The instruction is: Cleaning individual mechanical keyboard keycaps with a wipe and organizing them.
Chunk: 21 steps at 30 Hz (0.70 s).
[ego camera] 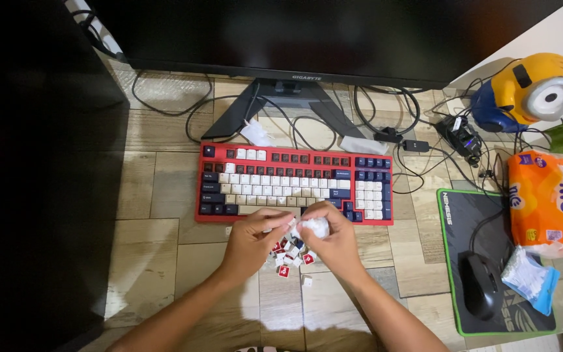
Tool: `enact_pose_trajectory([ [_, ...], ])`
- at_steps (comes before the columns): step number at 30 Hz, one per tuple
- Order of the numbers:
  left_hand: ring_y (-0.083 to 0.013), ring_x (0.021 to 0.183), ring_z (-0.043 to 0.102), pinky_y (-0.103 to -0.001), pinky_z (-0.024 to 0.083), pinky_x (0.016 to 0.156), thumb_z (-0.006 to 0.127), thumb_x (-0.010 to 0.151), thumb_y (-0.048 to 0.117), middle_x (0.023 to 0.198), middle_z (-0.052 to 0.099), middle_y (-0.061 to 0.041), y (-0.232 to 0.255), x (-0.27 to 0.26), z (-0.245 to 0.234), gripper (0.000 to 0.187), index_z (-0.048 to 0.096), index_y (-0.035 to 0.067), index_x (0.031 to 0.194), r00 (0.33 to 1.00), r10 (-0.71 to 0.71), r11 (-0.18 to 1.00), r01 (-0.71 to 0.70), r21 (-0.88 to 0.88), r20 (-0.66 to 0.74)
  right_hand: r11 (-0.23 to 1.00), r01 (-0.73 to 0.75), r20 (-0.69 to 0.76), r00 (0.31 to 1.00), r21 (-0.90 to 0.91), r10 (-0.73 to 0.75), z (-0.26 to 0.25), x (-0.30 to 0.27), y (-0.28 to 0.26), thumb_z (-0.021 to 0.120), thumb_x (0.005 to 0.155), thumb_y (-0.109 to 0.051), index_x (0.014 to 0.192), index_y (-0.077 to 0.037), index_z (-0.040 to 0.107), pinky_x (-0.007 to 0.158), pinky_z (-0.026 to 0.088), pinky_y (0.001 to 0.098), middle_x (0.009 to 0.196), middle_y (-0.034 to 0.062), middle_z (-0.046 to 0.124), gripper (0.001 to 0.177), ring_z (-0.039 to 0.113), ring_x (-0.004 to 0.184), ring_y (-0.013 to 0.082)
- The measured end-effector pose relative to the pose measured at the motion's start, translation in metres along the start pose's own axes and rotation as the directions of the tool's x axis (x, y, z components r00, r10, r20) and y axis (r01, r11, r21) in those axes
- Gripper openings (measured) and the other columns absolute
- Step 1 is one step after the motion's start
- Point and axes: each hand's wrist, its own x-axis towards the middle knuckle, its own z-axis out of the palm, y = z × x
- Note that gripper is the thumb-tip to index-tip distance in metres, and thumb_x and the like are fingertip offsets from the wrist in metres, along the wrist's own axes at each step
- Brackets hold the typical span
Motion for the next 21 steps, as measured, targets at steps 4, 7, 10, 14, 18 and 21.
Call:
enact_pose_trajectory([
  [4,-0.0105,0.101,0.073,-0.022,0.061,0.087,0.071,0.092,0.0,0.118,0.075,-0.009,0.009,0.005,0.001,0.023,0.076,0.003,0.113,0.993,-0.122,0.992,0.122,0.024,-0.001,0.997,0.027,-0.051,0.998,-0.075,-0.031,0.0,0.001,-0.001,0.076,0.086,0.0,0.098,-0.003,0.067,0.073,0.054,0.0253,0.103,0.0061,0.065,0.015,0.063,0.091,0.0108],
  [7,-0.0103,0.101,0.072,-0.022,0.06,0.084,0.075,0.086,-0.001,0.112,0.075,-0.009,0.012,0.003,0.004,0.027,0.074,0.005,0.112,0.983,-0.172,0.974,0.159,-0.163,-0.066,0.991,0.107,-0.087,0.99,-0.079,-0.114,-0.001,0.0,0.001,0.076,0.088,0.001,0.1,-0.003,0.066,0.078,0.053,0.0268,0.104,0.0076,0.065,0.016,0.063,0.092,0.0134],
  [10,-0.0129,0.096,0.071,-0.024,0.06,0.082,0.078,0.084,-0.004,0.111,0.072,-0.01,0.012,0.001,0.002,0.024,0.077,0.001,0.107,0.998,-0.046,0.999,0.045,-0.014,-0.046,0.962,0.23,-0.016,0.972,-0.149,-0.235,0.001,0.0,-0.008,0.078,0.084,0.002,0.1,-0.003,0.067,0.082,0.055,0.028,0.106,0.0078,0.065,0.02,0.065,0.097,0.0147],
  [14,-0.0128,0.09,0.072,-0.024,0.061,0.077,0.079,0.084,-0.002,0.107,0.074,-0.008,0.002,0.001,0.001,0.02,0.079,0.001,0.104,0.988,-0.143,0.99,0.143,-0.012,-0.058,0.98,0.131,-0.045,0.989,-0.153,-0.139,-0.001,-0.001,-0.004,0.076,0.081,0.003,0.097,-0.004,0.069,0.074,0.06,0.0286,0.106,0.0075,0.066,0.019,0.067,0.093,0.0146],
  [18,-0.0132,0.099,0.07,-0.025,0.06,0.084,0.078,0.085,-0.003,0.114,0.073,-0.011,-0.006,0.001,-0.001,0.025,0.078,0.001,0.11,0.997,-0.075,0.992,0.075,-0.1,-0.002,0.975,0.194,0.017,0.981,-0.112,-0.193,-0.002,-0.002,-0.007,0.077,0.083,0.004,0.1,-0.002,0.067,0.08,0.055,0.0284,0.107,0.0085,0.066,0.02,0.065,0.095,0.0153],
  [21,-0.0128,0.1,0.071,-0.026,0.061,0.086,0.077,0.083,-0.002,0.117,0.074,-0.008,0.006,0.005,0.0,0.028,0.077,0.003,0.11,0.966,-0.258,0.924,0.253,-0.288,0.023,0.992,0.117,0.028,0.993,-0.052,-0.116,-0.002,0.0,-0.008,0.076,0.084,0.004,0.1,-0.002,0.067,0.079,0.056,0.0291,0.108,0.0086,0.066,0.019,0.066,0.096,0.0152],
])
